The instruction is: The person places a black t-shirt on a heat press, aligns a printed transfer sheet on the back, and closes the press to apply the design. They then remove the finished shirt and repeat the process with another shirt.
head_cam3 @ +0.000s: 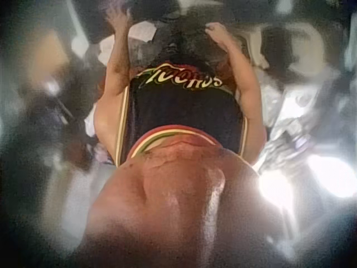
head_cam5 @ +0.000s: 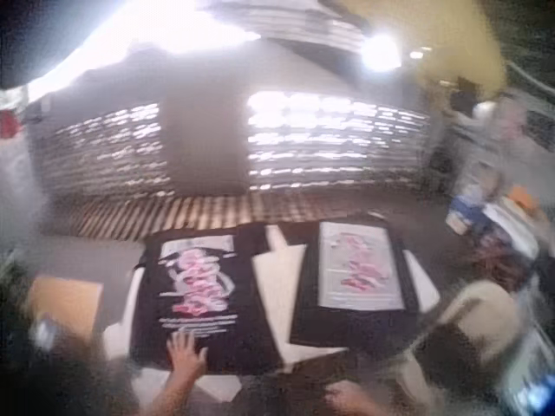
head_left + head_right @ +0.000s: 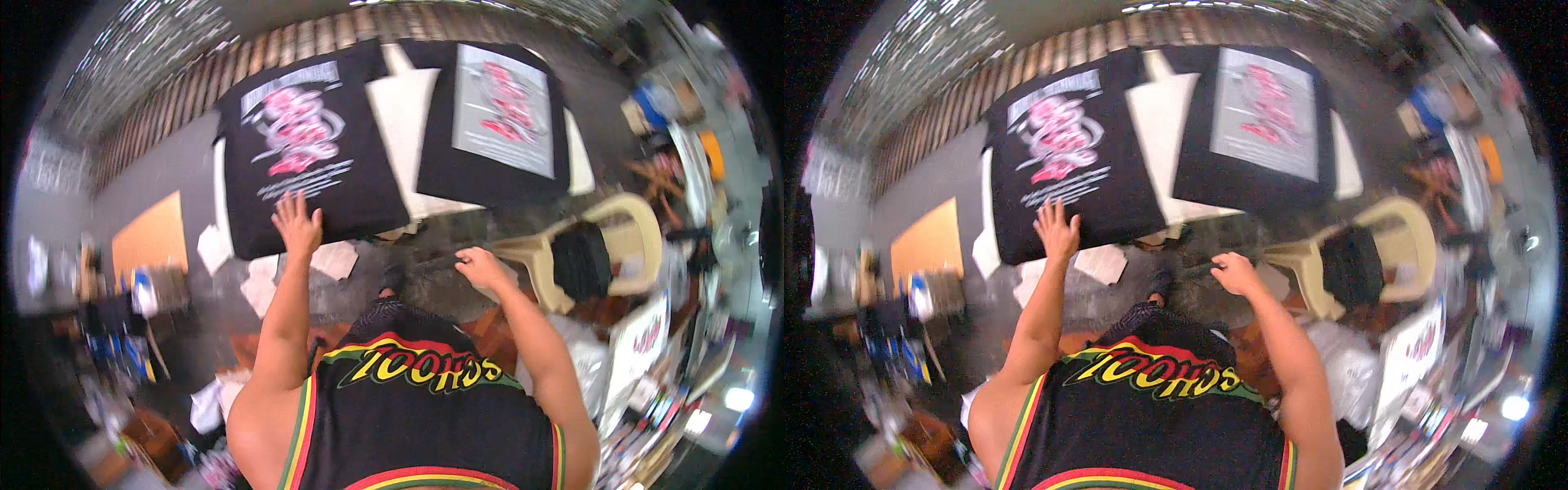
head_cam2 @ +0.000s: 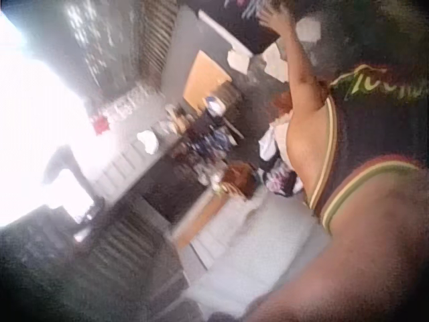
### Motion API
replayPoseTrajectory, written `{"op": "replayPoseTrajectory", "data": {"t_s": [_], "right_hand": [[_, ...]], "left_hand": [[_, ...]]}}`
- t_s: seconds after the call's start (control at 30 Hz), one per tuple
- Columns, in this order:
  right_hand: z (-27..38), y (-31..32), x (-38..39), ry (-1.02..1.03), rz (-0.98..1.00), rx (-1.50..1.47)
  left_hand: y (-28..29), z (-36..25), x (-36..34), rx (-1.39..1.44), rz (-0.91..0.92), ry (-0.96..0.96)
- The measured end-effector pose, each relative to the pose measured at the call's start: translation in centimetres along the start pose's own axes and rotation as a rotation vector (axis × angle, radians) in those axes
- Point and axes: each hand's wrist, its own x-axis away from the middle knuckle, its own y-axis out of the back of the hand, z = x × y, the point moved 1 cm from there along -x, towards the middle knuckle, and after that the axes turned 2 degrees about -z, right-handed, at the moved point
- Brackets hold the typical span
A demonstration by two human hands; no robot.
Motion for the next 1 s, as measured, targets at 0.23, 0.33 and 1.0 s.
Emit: {"op": "replayPoseTrajectory", "data": {"t_s": [0.23,0.33,1.0], "right_hand": [[-14.5,1.0,23.1,-0.429,-0.42,0.005],[-17.3,-4.0,31.2,-0.532,-0.584,-0.177],[-15.7,-0.5,70.3,-1.143,-2.05,0.223]], "left_hand": [[0.7,-1.0,0.1,-0.307,0.273,0.216],[0.0,-0.1,3.6,0.07,-0.165,0.477],[-10.2,-69.3,33.2,0.426,1.426,-1.116]]}}
